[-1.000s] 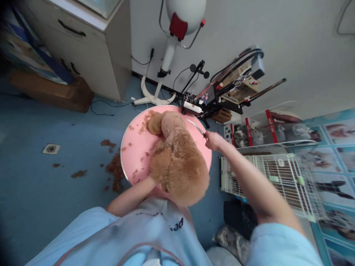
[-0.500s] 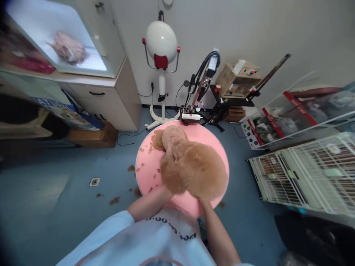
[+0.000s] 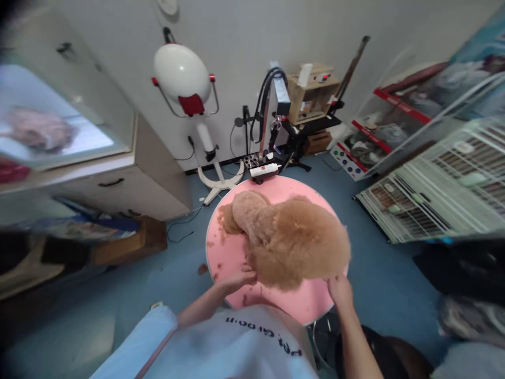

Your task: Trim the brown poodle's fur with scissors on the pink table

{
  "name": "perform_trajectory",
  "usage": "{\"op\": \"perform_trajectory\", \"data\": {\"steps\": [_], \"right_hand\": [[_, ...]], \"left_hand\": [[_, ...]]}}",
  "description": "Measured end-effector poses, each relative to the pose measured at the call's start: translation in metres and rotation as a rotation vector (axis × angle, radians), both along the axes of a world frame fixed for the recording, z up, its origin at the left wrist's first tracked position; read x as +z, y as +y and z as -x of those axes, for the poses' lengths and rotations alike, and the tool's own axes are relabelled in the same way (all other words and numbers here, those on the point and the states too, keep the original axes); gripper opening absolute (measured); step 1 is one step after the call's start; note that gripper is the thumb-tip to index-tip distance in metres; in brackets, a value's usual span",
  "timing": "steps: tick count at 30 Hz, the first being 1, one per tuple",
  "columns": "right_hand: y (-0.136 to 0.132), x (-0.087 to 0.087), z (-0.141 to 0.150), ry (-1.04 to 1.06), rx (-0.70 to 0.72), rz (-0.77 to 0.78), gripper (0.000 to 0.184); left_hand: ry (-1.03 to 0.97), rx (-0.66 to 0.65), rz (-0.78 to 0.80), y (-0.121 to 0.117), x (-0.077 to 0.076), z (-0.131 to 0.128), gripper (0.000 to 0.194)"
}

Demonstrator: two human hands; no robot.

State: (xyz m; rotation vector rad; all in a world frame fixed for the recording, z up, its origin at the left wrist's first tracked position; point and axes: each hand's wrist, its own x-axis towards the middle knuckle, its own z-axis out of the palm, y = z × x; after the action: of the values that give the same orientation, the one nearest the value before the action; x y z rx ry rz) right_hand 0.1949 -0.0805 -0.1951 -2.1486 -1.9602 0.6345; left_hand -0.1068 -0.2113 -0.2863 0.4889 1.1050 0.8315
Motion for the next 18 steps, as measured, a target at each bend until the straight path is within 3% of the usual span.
{"op": "perform_trajectory", "data": {"steps": [2, 4, 6, 8, 9, 10, 13, 16, 18], "right_hand": [[-0.037, 0.027, -0.001, -0.022, -0.284, -0.165, 0.039], [-0.08, 0.06, 0.019, -0.06, -0.434, -0.42, 0.037], [-0.117, 0.087, 0.065, -0.084, -0.34, -0.519, 0.032], [-0.136, 0.1, 0.127, 0.007, -0.032, -0.418, 0.027], [-0.14, 0.1, 0.161, 0.052, 0.124, -0.318, 0.025], [-0.14, 0.097, 0.192, 0.048, 0.164, -0.245, 0.026], [-0.134, 0.075, 0.261, -0.101, 0.117, -0.073, 0.026], [-0.135, 0.051, 0.276, -0.027, 0.345, -0.106, 0.028], [-0.138, 0.039, 0.264, 0.036, 0.305, -0.226, 0.033]], "left_hand": [[0.027, 0.056, 0.066, -0.013, -0.006, 0.054, 0.026], [0.147, 0.178, 0.107, -0.015, -0.009, 0.108, 0.027], [0.246, 0.317, 0.106, -0.007, -0.006, 0.154, 0.027], [0.268, 0.425, 0.133, 0.003, 0.002, 0.192, 0.027], [0.279, 0.465, 0.139, 0.008, 0.007, 0.207, 0.026], [0.292, 0.495, 0.139, 0.013, 0.012, 0.22, 0.025], [0.321, 0.552, 0.12, 0.02, 0.029, 0.249, 0.02], [0.337, 0.589, 0.097, 0.018, 0.041, 0.267, 0.017], [0.412, 0.544, 0.075, 0.017, 0.046, 0.274, 0.018]]}}
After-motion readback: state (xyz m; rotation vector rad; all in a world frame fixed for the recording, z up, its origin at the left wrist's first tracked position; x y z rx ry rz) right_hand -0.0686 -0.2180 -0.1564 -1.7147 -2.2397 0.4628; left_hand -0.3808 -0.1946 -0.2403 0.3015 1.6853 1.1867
